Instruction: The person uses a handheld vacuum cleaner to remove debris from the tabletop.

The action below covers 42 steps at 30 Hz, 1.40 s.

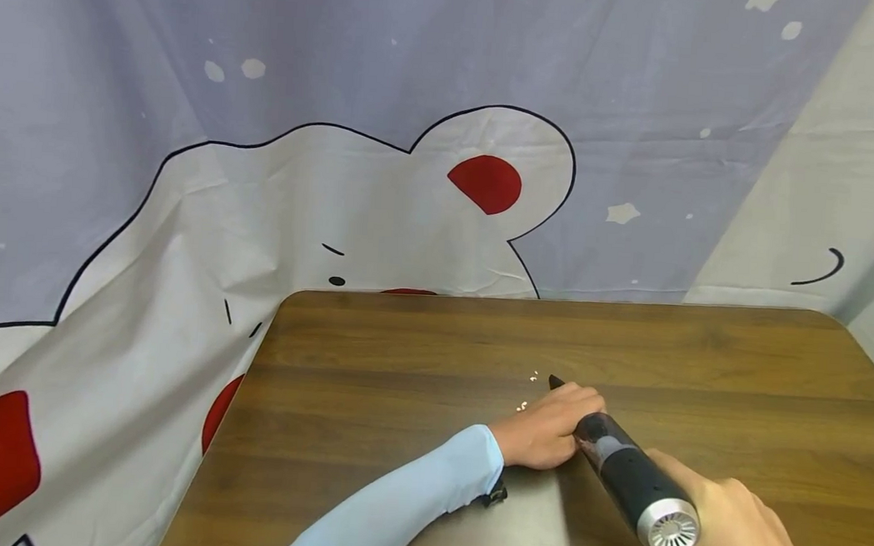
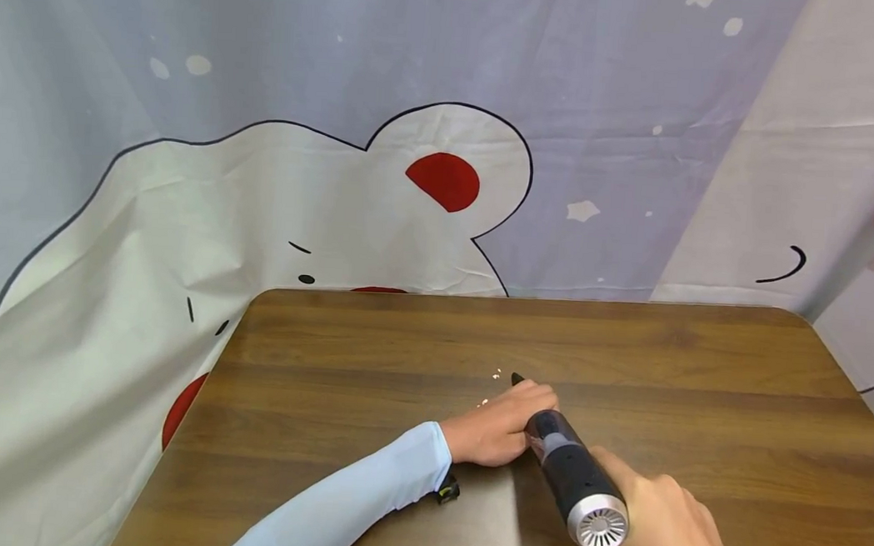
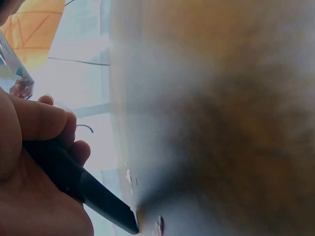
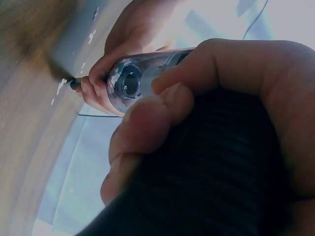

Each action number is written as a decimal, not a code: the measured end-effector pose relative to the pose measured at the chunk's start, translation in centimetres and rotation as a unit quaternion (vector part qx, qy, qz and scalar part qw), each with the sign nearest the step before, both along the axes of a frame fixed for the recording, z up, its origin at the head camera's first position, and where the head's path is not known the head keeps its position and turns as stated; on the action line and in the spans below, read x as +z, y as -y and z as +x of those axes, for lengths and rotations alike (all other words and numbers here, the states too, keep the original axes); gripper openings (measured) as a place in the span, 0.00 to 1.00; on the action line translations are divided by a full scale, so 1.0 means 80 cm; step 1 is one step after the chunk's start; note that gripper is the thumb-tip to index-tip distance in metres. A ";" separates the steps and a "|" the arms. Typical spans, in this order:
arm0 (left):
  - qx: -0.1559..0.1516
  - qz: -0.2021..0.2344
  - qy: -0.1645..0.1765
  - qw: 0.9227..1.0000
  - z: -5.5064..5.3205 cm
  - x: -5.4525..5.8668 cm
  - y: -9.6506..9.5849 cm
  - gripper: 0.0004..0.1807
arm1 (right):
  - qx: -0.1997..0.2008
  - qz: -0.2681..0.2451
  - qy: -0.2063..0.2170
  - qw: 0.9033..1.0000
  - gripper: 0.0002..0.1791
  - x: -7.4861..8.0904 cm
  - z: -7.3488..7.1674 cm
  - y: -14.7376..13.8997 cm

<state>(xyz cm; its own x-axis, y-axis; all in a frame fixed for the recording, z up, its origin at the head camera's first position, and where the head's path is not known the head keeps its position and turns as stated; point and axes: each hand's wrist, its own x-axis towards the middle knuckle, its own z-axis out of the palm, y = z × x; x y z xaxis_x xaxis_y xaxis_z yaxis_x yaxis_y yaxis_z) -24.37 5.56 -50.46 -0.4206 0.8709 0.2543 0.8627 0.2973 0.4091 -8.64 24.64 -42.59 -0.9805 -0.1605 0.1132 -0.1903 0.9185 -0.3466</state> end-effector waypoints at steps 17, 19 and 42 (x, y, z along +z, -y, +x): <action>0.010 0.002 -0.017 1.000 0.005 0.000 0.018 0.15 | 0.025 -0.008 -0.029 0.999 0.34 0.002 -0.004 0.008; 0.010 0.004 -0.015 1.000 0.002 0.000 0.017 0.15 | 0.029 -0.011 -0.043 0.999 0.34 0.000 -0.005 0.008; 0.002 -0.008 -0.022 1.000 0.030 0.002 0.021 0.19 | 0.012 0.028 0.120 0.992 0.54 -0.001 0.014 -0.003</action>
